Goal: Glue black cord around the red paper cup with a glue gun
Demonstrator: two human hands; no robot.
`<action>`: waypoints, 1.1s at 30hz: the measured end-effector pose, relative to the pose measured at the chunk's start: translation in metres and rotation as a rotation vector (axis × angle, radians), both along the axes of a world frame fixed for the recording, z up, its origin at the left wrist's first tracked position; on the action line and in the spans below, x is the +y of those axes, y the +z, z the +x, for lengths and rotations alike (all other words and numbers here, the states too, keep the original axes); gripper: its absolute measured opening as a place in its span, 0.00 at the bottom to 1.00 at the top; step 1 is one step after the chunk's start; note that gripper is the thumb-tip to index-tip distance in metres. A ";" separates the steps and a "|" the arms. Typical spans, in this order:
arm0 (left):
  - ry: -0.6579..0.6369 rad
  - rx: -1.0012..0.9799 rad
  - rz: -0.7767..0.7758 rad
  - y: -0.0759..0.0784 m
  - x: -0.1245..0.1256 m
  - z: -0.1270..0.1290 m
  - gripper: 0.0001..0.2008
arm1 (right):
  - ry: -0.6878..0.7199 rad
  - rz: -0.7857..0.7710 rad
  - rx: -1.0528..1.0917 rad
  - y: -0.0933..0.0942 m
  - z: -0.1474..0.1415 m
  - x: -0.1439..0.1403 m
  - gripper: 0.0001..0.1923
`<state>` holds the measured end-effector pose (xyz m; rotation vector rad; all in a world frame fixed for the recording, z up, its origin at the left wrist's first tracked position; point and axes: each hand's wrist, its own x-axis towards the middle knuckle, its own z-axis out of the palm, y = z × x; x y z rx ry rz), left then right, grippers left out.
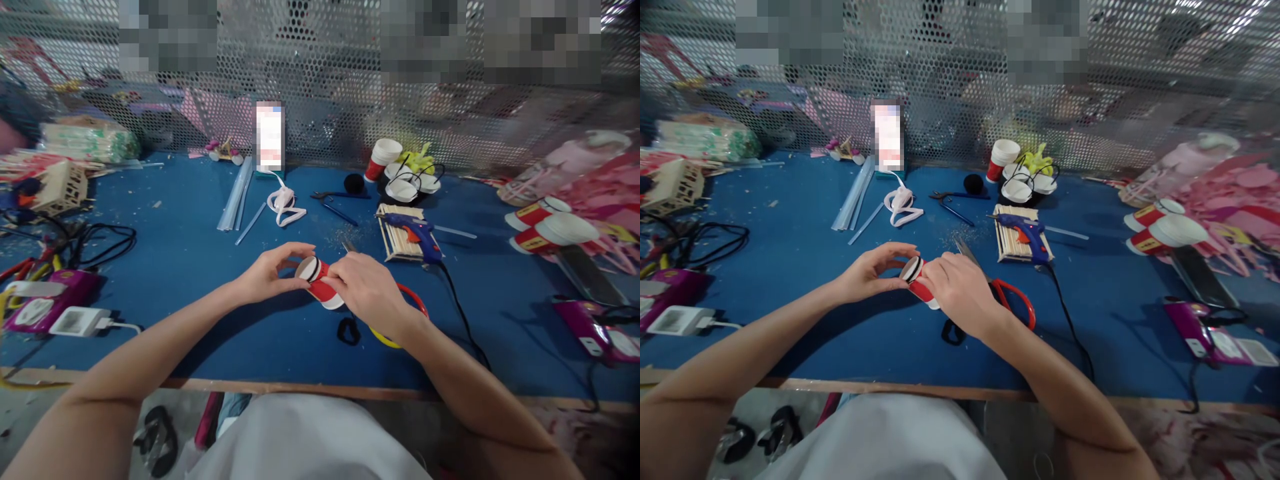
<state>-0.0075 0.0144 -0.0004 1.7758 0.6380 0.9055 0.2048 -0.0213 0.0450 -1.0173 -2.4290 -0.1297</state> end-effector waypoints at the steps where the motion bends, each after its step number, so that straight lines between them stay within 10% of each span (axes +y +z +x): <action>1: 0.003 0.006 0.002 0.001 0.000 0.000 0.30 | 0.009 0.028 -0.003 0.001 -0.001 0.001 0.13; 33: -0.037 0.051 0.074 0.003 -0.005 0.000 0.27 | 0.072 -0.041 0.035 -0.008 0.005 0.019 0.11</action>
